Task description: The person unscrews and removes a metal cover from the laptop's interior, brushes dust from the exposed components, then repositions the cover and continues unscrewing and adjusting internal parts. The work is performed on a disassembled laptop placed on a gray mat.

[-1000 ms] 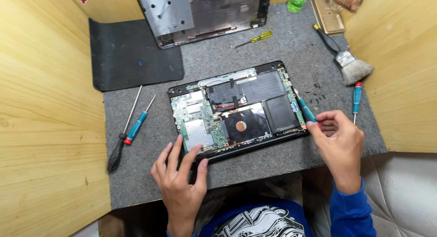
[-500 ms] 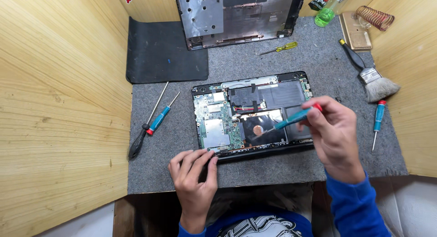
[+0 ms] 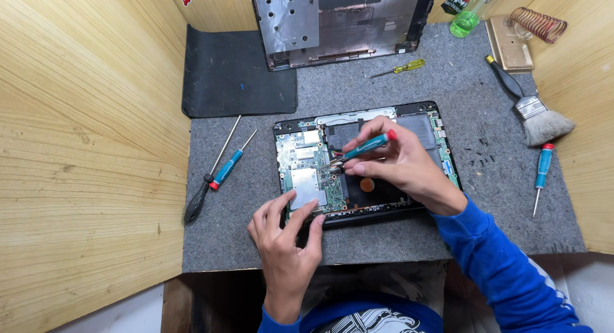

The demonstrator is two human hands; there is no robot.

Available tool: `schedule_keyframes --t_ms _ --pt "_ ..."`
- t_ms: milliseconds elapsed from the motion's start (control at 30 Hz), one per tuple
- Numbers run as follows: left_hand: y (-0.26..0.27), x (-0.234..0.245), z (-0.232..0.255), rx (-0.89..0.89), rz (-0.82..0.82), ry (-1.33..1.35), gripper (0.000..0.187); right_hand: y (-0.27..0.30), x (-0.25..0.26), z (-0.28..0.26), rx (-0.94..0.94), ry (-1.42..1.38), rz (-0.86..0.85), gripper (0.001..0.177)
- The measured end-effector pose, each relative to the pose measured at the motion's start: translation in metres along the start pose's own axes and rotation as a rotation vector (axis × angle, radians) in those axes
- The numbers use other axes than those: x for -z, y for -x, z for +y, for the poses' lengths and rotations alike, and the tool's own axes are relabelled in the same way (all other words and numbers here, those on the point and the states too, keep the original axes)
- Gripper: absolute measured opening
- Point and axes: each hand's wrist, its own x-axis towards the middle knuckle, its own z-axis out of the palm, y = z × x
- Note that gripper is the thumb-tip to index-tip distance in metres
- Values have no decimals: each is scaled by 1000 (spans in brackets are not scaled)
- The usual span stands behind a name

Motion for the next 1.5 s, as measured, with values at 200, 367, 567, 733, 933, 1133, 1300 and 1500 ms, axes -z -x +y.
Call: schedule_keyframes --t_ms 200,367,567,733,933,1133,1300,1500 --pt "-4 -1 0 59 -161 -42 31 2 12 9 -31 -49 122 20" --pt "-7 -2 2 68 -66 17 10 2 14 13 -37 -74 98 20" --pt "-16 -1 2 115 -92 -32 7 4 6 6 -58 -102 44 14" --pt "-22 3 4 15 -135 -89 8 4 6 5 -77 -84 39 15" --pt "-5 15 4 47 -237 69 11 6 8 8 -53 -72 44 16" --pt "31 11 1 -161 -118 11 8 10 4 14 147 159 -43 18" --pt "36 1 1 -330 48 -37 7 21 -10 4 294 459 -64 12" --pt "33 -1 -5 -381 30 -74 11 22 -12 16 485 628 -122 14"
